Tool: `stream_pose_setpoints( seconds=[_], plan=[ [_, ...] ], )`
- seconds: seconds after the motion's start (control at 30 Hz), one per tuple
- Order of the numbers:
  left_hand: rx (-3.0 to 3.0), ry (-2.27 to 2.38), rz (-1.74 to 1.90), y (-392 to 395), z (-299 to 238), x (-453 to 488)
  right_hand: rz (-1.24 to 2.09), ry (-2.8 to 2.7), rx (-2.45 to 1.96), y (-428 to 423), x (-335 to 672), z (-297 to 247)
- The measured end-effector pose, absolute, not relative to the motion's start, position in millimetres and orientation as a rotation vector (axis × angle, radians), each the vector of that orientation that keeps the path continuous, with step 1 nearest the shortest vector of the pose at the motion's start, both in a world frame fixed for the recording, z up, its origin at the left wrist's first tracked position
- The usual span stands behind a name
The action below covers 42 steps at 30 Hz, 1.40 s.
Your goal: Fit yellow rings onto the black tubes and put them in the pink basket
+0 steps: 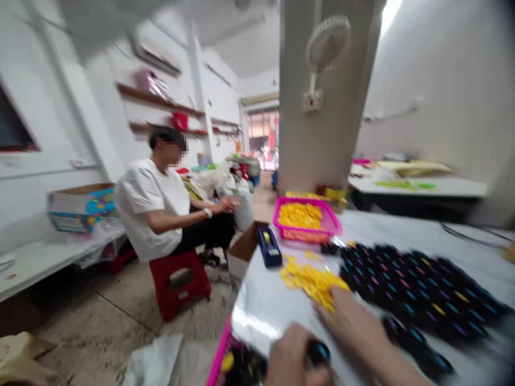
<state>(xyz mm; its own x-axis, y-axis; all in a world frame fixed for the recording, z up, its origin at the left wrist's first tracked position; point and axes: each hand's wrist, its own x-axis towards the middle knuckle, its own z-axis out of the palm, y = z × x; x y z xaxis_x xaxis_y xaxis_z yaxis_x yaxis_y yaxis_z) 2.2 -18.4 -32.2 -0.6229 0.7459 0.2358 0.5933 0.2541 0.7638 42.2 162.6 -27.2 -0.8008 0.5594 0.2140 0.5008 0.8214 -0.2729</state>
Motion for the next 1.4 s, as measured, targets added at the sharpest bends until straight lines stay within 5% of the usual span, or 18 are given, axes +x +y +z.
stream_pose_setpoints(
  seconds=[0.3, 0.47, 0.93, 1.03, 1.23, 1.4],
  plan=[
    [1.504, 2.239, 1.272, 3, -35, -26, 0.436, -2.761, -0.799, 162, 53, -10],
    [1.539, 2.255, 1.149, 17, -40, -24, 0.813, -2.668, -0.759, 157, 86, -6],
    [1.668, 2.089, 1.124, 21, -73, -39, 0.072, -3.182, -0.439, 120, 128, 13],
    [1.7, 2.057, 1.124, 18, -70, -37, 0.352, -3.047, -0.472, 122, 131, 16],
    [1.694, 2.053, 1.07, 14, -37, -21, 1.837, -2.138, -0.69, 145, 129, -8],
    [1.695, 2.118, 0.974, 16, -36, -23, 1.956, -1.982, -0.771, 139, 107, -17]
  ],
)
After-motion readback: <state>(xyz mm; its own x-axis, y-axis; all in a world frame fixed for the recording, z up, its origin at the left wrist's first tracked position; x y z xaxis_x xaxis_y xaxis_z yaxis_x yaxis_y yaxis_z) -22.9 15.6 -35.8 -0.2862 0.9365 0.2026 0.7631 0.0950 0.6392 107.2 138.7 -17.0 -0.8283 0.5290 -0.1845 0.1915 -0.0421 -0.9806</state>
